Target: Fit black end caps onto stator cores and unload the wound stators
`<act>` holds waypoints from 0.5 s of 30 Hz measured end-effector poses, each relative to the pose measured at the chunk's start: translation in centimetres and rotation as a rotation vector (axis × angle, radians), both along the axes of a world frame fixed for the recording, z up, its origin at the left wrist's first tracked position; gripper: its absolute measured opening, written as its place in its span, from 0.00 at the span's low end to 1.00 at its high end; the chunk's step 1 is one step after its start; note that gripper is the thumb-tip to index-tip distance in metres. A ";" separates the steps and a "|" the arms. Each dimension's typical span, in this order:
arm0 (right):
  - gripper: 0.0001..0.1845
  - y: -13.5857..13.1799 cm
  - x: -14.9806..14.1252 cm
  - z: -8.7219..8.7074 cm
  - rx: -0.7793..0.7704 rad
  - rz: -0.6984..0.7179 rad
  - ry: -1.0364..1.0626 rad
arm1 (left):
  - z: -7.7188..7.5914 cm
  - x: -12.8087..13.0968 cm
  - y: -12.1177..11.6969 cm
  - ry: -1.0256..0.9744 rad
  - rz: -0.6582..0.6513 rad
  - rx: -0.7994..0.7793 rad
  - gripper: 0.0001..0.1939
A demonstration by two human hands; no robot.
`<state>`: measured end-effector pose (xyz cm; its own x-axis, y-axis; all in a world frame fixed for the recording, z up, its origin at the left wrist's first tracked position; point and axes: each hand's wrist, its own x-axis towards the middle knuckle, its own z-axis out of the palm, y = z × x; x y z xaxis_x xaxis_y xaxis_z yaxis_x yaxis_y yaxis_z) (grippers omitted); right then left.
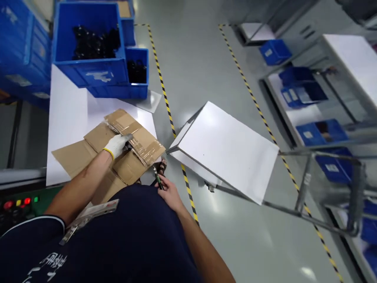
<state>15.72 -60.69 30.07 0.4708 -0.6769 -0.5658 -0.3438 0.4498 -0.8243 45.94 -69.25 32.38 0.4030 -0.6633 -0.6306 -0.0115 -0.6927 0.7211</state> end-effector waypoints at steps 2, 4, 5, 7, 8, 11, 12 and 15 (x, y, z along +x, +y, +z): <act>0.40 1.6 0.3 -0.8 -0.056 -0.023 0.044 | 0.3 0.1 -0.2 -0.034 -0.026 0.005 0.16; 0.42 2.5 0.7 -1.3 -0.222 -0.007 0.170 | 0.5 0.0 -0.3 -0.051 -0.047 0.005 0.15; 0.43 2.7 0.9 -1.5 -0.329 0.010 0.260 | 0.6 0.0 -0.3 -0.047 -0.058 0.003 0.15; 0.43 2.9 1.4 -1.7 -0.519 0.077 0.436 | 0.5 -0.1 -0.2 -0.014 -0.085 -0.004 0.14; 0.42 3.0 1.6 -1.8 -0.582 0.128 0.504 | 0.4 0.0 -0.2 0.008 -0.101 -0.005 0.14; 0.41 3.0 2.2 -1.6 -0.664 0.268 0.633 | 0.1 0.3 -0.3 0.044 -0.147 0.002 0.16; 0.41 3.0 2.3 -1.4 -0.669 0.296 0.665 | 0.0 0.4 -0.4 0.044 -0.160 0.007 0.16; 0.42 2.8 2.5 -0.7 -0.659 0.347 0.729 | -0.3 0.7 -0.4 0.026 -0.195 0.019 0.17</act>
